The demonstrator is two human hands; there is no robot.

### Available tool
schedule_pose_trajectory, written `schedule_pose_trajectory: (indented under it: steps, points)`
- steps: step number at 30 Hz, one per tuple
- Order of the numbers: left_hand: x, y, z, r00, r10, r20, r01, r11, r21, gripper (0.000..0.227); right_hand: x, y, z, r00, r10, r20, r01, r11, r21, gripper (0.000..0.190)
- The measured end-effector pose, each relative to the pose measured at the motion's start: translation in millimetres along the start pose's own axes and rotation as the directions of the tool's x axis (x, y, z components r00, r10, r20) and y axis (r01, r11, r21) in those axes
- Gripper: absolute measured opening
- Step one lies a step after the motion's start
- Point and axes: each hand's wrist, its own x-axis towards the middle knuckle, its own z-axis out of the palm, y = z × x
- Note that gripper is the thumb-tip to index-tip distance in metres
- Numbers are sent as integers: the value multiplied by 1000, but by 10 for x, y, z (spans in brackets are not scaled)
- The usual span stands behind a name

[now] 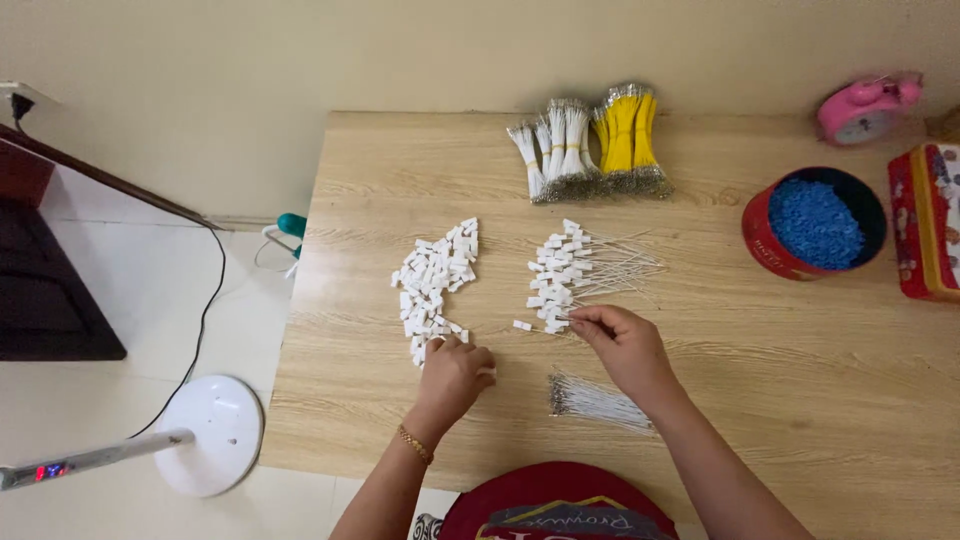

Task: Assemble small electrical components by inserting wires into plastic housings.

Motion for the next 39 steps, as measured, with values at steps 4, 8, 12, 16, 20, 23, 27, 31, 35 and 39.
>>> schedule_pose_trajectory:
  steps: [4,8,12,16,20,23,27,31,35,39]
  points:
    - [138,232,-433,992,-77,-98,25,894,-447,10,-57,-309,-62,1000,19,6,-20,999,45,14]
    - [266,635,-828,928,-341,148,209,149,-967,24,-68,-564,-146,999,-31,38,32,999,-21,16]
    - [418,894,-913,939,-295,175,80,-308,-948,31,-124,-793,-188,992,-119,34,123,982,-142,15]
    - [445,1000,-932,954,-255,158,62,-347,-936,33,-150,-903,-258,991,-130,34,134,976,-171,16]
    - [427,991,-923,960,-244,138,49,-336,-940,36,-174,-949,-317,991,-116,61,126,971,-203,17]
    - [419,969,-846,958,-254,130,42,-325,-945,33,-164,-971,-318,990,-95,107,119,961,-249,18]
    - [414,966,-813,958,-264,114,29,-307,-951,30,-160,-1049,-321,987,-49,151,80,975,-205,19]
    - [411,944,-872,954,-267,138,40,-343,-938,28,-154,-1025,-336,983,-49,175,70,991,-117,19]
    - [427,943,-856,952,-249,180,71,-394,-916,29,-126,-908,-345,977,-81,200,110,984,-140,15]
    - [446,979,-851,947,-238,217,94,-440,-893,26,-97,-775,-279,973,-159,167,202,937,-284,12]
